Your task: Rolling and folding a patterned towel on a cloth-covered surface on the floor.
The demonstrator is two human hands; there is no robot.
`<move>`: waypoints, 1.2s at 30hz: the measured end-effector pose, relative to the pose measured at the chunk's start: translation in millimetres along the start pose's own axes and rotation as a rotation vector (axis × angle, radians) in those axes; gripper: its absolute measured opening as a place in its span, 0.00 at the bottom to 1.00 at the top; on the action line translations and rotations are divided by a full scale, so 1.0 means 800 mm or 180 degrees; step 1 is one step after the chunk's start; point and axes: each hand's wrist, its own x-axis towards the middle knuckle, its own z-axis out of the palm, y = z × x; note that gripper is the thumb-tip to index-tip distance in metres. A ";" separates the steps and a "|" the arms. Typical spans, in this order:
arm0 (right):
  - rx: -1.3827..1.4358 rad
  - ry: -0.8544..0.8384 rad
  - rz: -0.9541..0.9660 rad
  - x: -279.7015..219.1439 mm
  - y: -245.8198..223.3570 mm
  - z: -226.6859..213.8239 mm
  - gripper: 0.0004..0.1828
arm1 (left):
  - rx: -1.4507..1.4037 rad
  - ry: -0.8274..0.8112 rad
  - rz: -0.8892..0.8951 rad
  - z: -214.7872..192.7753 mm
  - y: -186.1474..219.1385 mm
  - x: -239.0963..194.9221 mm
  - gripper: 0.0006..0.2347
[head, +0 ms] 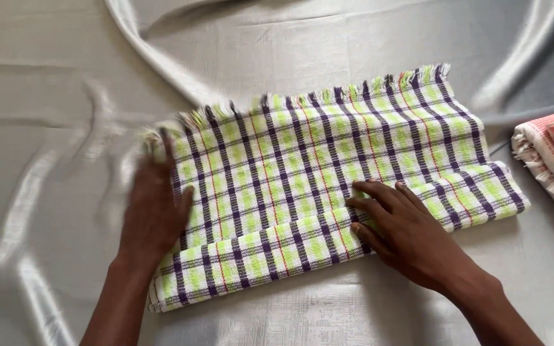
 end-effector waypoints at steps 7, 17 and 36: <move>-0.0125 0.0256 -0.0332 0.001 0.009 0.018 0.31 | -0.0225 0.0414 -0.1426 0.004 0.046 -0.033 0.36; -0.0044 0.0524 -0.1425 -0.032 -0.075 0.117 0.38 | -0.0854 0.0004 0.0029 0.127 0.211 -0.149 0.35; -0.0638 0.0356 -0.1258 -0.063 -0.012 0.054 0.46 | -0.0436 -0.0111 0.0020 0.084 0.244 -0.120 0.36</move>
